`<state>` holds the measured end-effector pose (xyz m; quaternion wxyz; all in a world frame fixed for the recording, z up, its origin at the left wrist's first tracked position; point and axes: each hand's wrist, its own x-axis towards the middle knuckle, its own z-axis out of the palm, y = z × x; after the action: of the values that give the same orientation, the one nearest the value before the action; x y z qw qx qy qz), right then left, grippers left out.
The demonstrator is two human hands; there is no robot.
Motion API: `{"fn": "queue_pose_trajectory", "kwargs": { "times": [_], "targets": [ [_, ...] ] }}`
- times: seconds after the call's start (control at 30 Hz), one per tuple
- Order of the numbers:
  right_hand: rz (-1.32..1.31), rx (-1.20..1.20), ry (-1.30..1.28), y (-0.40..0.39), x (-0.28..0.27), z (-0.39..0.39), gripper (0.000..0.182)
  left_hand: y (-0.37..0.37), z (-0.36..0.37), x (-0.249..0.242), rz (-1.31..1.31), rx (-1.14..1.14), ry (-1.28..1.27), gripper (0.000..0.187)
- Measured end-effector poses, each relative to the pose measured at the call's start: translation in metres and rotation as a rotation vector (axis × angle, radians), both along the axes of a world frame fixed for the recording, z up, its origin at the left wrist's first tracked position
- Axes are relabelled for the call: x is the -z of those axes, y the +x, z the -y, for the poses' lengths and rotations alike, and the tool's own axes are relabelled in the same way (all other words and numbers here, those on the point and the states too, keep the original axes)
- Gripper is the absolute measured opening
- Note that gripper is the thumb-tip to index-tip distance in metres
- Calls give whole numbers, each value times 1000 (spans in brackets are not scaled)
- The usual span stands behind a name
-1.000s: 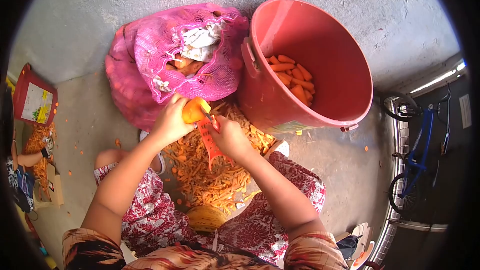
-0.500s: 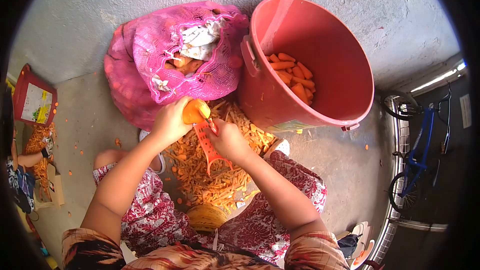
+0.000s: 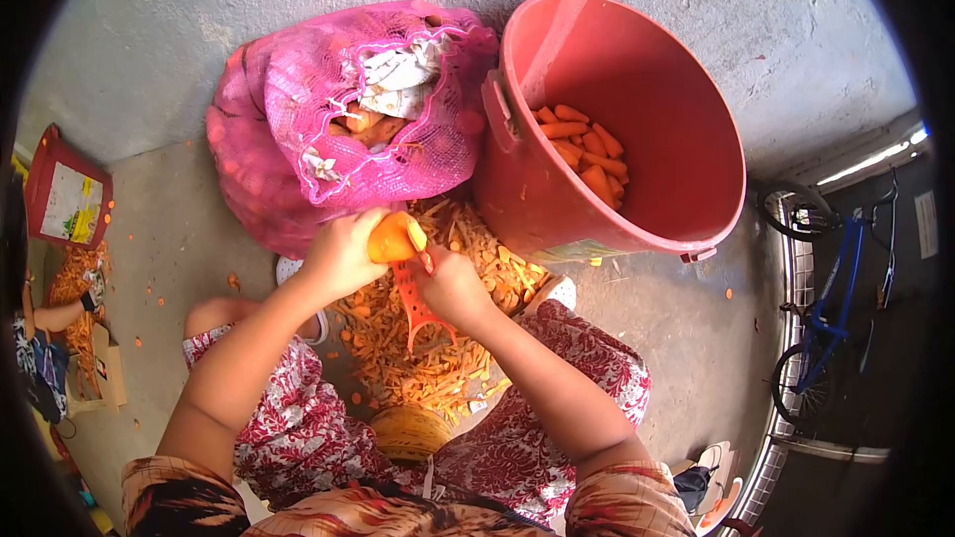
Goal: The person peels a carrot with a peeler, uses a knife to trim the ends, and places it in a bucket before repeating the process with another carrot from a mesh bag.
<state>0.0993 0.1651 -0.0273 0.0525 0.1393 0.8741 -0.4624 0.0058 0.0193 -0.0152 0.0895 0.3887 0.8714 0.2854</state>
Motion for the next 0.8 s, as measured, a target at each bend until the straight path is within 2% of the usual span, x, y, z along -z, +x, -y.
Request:
{"fn": "queue_pose_trajectory", "kwargs": {
  "times": [0.07,0.17,0.27,0.37,0.47,0.57,0.67,0.77,0.8],
  "targets": [
    [-12,4,-19,1,1,2,24,-4,2,0,125,71,-48,53],
    [34,-15,-15,0,9,1,22,4,3,9,-122,-8,69,51],
    [65,-39,-20,0,10,1,21,-1,3,4,-312,44,137,49],
    [83,-92,-22,2,15,2,21,-6,6,-3,-20,83,-70,52],
    [62,-67,-37,2,17,3,20,-5,6,4,-117,91,63,49],
    [72,-41,-64,2,13,3,20,-2,4,6,-426,66,107,51],
    [116,-42,-96,2,18,3,20,-3,4,2,-383,101,81,52],
    [163,-53,-93,0,16,-1,20,-2,3,5,251,93,56,52],
    [179,-57,-87,-1,15,-3,20,0,2,5,221,73,50,52]
  ]
}}
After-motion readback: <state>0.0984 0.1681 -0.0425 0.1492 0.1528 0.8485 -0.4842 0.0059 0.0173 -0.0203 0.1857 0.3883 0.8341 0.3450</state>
